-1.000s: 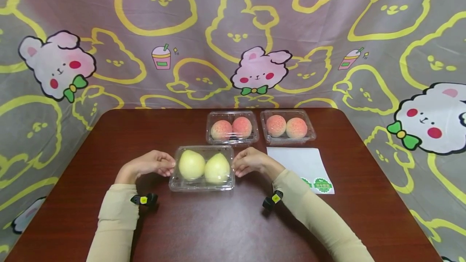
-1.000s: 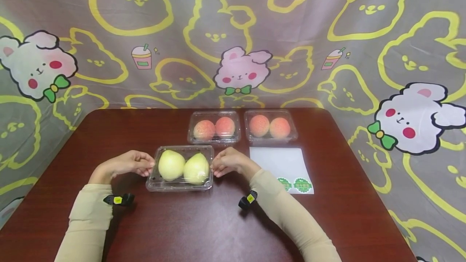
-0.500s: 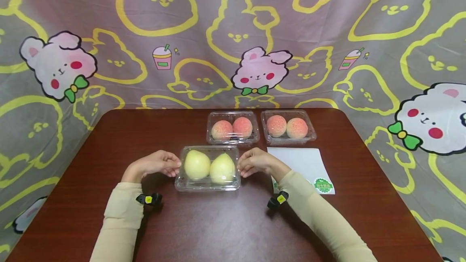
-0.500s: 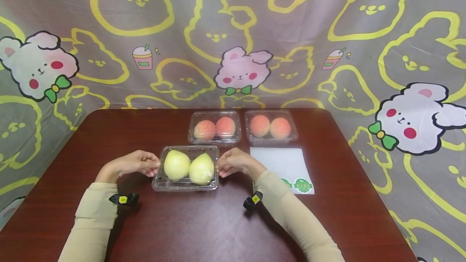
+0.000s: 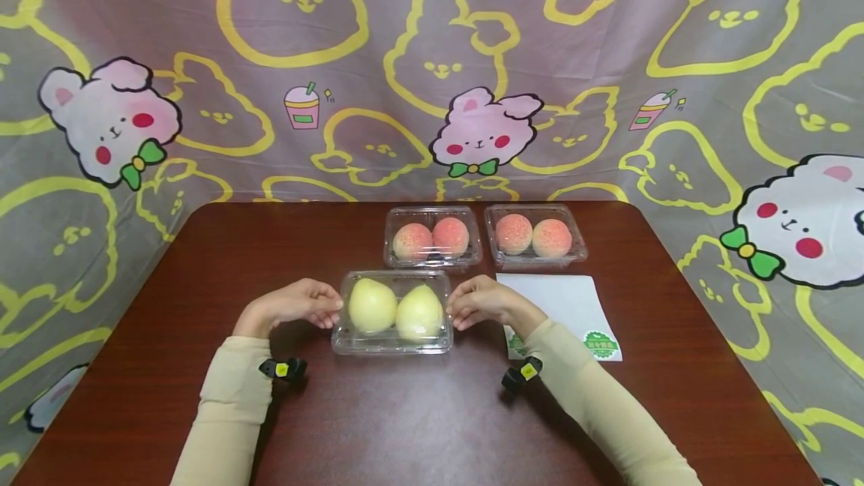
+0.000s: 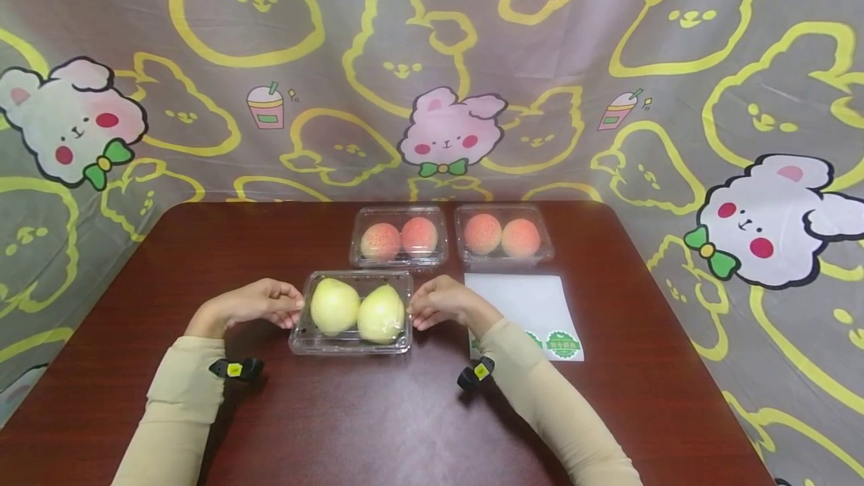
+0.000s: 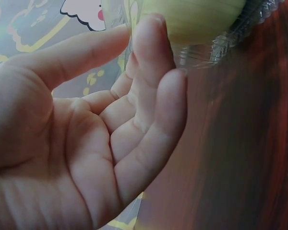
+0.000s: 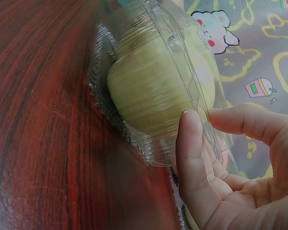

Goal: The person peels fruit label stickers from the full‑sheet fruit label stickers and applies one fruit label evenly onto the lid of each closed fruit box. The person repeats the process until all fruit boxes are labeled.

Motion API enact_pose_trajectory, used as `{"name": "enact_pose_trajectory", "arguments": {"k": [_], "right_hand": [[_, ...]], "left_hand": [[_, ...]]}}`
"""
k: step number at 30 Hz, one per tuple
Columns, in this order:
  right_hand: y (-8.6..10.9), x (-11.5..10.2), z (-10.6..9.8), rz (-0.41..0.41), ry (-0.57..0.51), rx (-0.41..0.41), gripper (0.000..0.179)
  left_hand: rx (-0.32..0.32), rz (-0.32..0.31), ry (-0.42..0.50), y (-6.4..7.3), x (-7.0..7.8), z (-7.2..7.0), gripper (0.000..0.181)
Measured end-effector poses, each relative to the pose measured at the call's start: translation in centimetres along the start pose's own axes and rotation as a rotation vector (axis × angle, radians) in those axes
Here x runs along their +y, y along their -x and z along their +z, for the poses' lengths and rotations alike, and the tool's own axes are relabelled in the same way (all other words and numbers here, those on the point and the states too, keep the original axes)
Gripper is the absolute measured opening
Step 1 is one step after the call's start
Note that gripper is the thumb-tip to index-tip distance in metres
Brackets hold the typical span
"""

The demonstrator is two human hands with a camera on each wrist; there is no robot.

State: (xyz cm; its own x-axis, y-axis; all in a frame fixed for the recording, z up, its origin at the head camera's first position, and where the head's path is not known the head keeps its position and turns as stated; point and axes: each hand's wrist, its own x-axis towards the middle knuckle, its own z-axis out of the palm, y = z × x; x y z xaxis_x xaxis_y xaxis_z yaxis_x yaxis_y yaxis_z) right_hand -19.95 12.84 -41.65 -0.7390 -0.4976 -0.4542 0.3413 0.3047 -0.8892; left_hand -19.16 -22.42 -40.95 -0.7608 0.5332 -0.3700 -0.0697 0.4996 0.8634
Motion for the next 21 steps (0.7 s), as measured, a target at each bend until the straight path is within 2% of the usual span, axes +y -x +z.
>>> {"name": "enact_pose_trajectory", "arguments": {"k": [12,21], "right_hand": [[0.4,0.2,-0.6,-0.008,0.019,-0.001,0.021],[0.9,0.2,-1.2,-0.028,0.023,-0.025,0.013]], "left_hand": [[-0.023,0.019,-0.002,-0.6,0.0,0.4,0.03],[-0.03,0.027,-0.005,-1.1,0.2,0.7,0.027]]}}
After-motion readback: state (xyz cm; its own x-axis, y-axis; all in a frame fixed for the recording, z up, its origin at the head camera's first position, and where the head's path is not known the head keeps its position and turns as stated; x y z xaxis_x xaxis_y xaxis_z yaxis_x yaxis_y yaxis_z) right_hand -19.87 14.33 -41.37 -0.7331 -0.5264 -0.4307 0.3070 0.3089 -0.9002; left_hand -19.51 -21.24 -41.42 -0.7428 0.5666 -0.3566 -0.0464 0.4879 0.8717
